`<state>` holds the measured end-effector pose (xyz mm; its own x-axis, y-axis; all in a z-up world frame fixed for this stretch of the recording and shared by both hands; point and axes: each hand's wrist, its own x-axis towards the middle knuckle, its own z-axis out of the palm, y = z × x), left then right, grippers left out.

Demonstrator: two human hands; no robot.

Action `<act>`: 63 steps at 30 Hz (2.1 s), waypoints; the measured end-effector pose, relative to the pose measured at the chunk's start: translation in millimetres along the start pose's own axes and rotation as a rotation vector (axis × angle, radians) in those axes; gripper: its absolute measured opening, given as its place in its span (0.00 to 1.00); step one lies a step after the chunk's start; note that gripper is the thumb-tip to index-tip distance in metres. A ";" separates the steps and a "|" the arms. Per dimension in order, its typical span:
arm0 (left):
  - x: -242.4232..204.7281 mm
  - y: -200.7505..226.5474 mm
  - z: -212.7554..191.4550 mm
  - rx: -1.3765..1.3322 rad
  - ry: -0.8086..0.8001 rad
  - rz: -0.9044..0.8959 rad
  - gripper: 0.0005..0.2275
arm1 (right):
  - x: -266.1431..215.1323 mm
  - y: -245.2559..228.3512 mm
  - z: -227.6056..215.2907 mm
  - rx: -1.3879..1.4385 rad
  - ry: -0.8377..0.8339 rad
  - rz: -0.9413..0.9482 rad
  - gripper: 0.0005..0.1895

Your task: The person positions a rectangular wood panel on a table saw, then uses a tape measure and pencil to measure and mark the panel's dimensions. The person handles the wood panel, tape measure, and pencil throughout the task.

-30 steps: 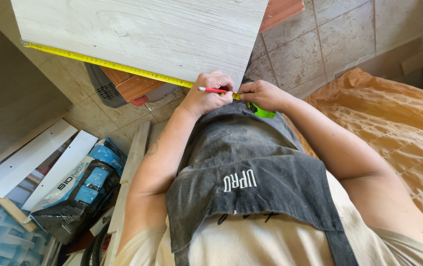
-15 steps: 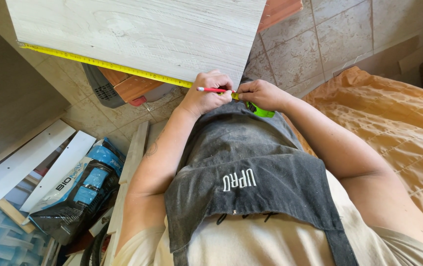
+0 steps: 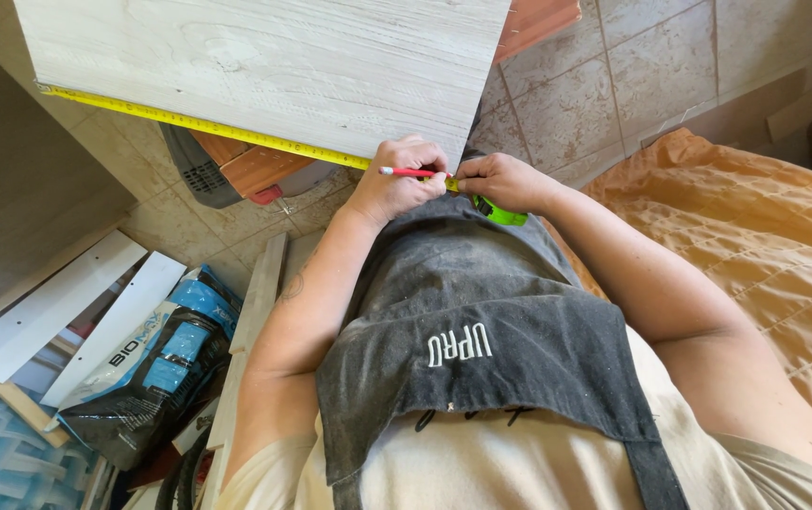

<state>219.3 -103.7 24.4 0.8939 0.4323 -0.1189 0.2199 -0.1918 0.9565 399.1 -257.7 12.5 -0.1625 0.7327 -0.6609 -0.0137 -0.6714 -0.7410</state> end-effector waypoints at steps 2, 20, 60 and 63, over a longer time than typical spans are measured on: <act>0.3 3.2 -0.1 -0.012 0.015 0.011 0.06 | -1.2 -0.9 -0.2 0.007 0.002 0.005 0.08; -30.6 25.0 -27.0 -0.213 0.313 0.016 0.04 | -13.0 -45.7 -46.0 -0.201 0.181 0.022 0.08; 44.6 5.8 -60.1 -0.055 0.299 0.020 0.05 | 14.6 -35.8 -75.4 -0.142 0.221 0.006 0.07; 38.1 -16.7 -103.8 0.384 0.729 0.075 0.08 | 19.8 -34.9 -77.8 -0.225 0.150 -0.079 0.13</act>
<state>209.1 7.5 31.6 0.4629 0.8442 0.2703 0.4062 -0.4731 0.7818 473.1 -211.2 16.0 -0.0218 0.8014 -0.5977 0.2013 -0.5821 -0.7878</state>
